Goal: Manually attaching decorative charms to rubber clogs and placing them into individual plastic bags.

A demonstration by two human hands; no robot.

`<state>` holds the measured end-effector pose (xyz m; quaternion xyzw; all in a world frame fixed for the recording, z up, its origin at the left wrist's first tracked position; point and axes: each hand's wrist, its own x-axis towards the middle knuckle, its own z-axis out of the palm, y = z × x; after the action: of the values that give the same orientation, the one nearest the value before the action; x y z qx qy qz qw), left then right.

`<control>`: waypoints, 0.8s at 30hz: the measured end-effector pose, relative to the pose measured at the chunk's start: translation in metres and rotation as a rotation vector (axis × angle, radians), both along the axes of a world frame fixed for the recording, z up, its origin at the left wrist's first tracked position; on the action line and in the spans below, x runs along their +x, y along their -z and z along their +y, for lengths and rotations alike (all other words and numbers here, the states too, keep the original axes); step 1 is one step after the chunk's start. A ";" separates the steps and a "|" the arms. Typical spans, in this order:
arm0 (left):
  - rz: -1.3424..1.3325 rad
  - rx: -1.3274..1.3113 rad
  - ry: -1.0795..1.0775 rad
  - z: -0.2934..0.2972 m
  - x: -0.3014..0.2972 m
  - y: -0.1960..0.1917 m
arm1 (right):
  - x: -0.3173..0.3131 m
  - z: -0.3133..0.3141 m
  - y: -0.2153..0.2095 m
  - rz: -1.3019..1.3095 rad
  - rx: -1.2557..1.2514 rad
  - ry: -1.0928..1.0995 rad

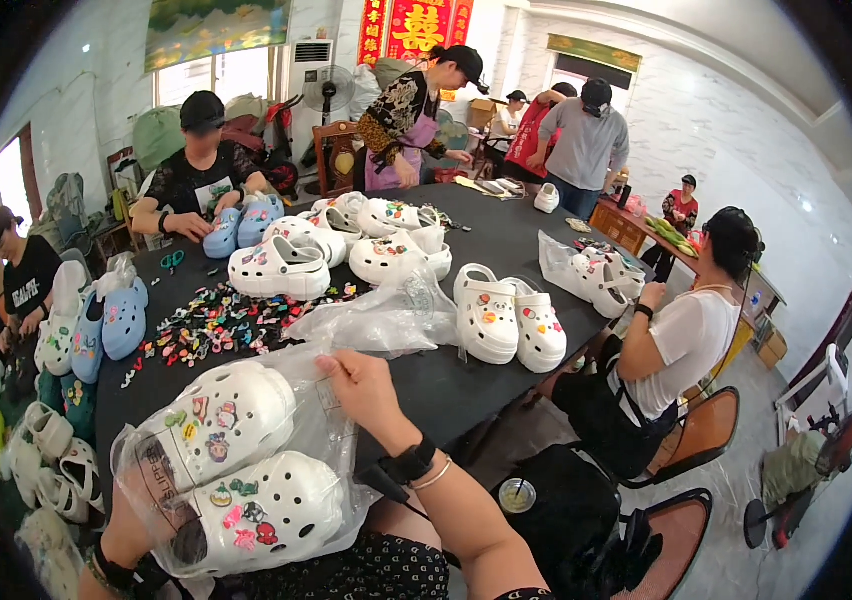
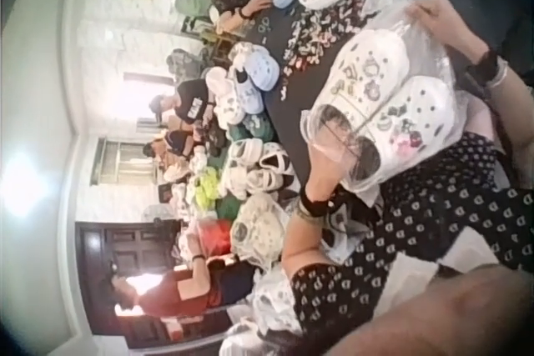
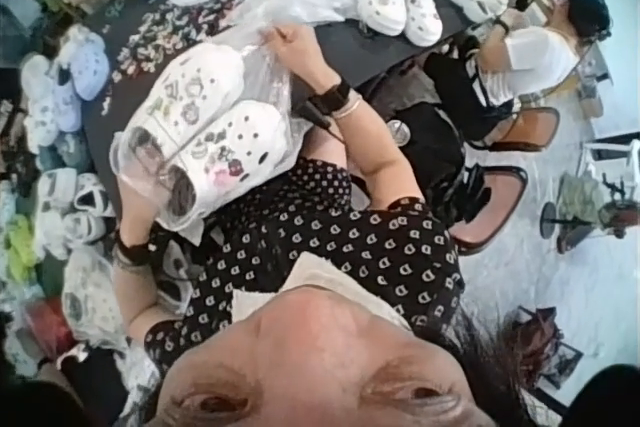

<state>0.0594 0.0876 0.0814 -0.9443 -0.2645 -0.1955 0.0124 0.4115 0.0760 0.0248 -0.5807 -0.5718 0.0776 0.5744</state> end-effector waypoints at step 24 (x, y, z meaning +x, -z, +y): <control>-0.026 -0.201 -0.036 -0.003 -0.025 0.001 | 0.047 -0.043 -0.026 0.253 -0.453 -0.423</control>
<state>0.0347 0.0849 0.0805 -0.9332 -0.2999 -0.1800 -0.0822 0.4586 0.0335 0.0505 -0.5479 -0.5720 0.3918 0.4681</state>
